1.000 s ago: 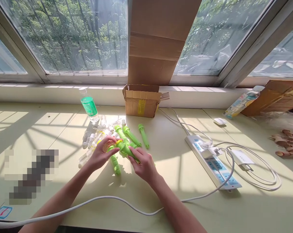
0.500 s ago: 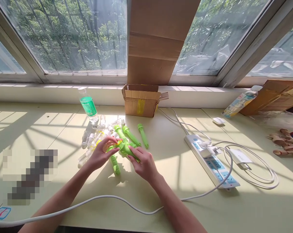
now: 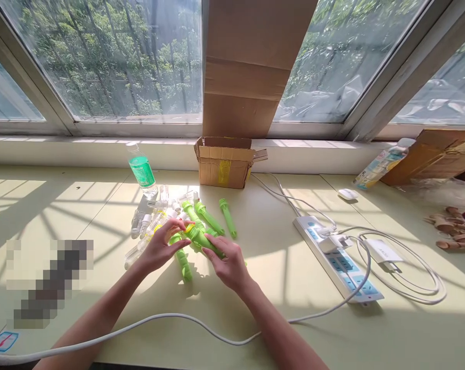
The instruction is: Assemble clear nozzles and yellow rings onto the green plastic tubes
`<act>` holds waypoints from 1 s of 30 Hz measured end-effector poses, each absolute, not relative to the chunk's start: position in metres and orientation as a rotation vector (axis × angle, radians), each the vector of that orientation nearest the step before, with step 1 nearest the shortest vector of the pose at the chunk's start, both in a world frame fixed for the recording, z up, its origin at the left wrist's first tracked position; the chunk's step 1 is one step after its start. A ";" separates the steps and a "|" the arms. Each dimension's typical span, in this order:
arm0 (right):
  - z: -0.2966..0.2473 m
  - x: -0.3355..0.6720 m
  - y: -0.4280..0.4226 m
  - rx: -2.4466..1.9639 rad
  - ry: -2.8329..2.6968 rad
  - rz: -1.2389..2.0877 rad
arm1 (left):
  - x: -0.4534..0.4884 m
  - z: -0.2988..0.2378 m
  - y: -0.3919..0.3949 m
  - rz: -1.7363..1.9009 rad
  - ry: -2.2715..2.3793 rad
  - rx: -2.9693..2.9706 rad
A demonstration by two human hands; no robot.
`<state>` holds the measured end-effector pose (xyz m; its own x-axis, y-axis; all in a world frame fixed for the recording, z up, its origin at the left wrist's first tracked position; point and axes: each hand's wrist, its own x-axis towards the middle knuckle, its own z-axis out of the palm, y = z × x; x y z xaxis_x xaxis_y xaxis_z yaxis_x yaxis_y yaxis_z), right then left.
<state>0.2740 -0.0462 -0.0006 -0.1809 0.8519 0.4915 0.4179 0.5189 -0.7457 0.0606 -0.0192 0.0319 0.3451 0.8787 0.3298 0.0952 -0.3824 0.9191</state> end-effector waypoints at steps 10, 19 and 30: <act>0.003 0.272 -0.048 -1.060 -1.695 0.688 | 0.059 0.023 -0.016 1.185 0.973 1.894; 0.006 0.265 -0.051 -1.100 -1.548 0.872 | 0.065 0.020 -0.021 1.337 1.074 2.005; 0.007 0.265 -0.051 -1.103 -1.280 1.335 | 0.062 0.023 -0.021 1.346 1.043 2.036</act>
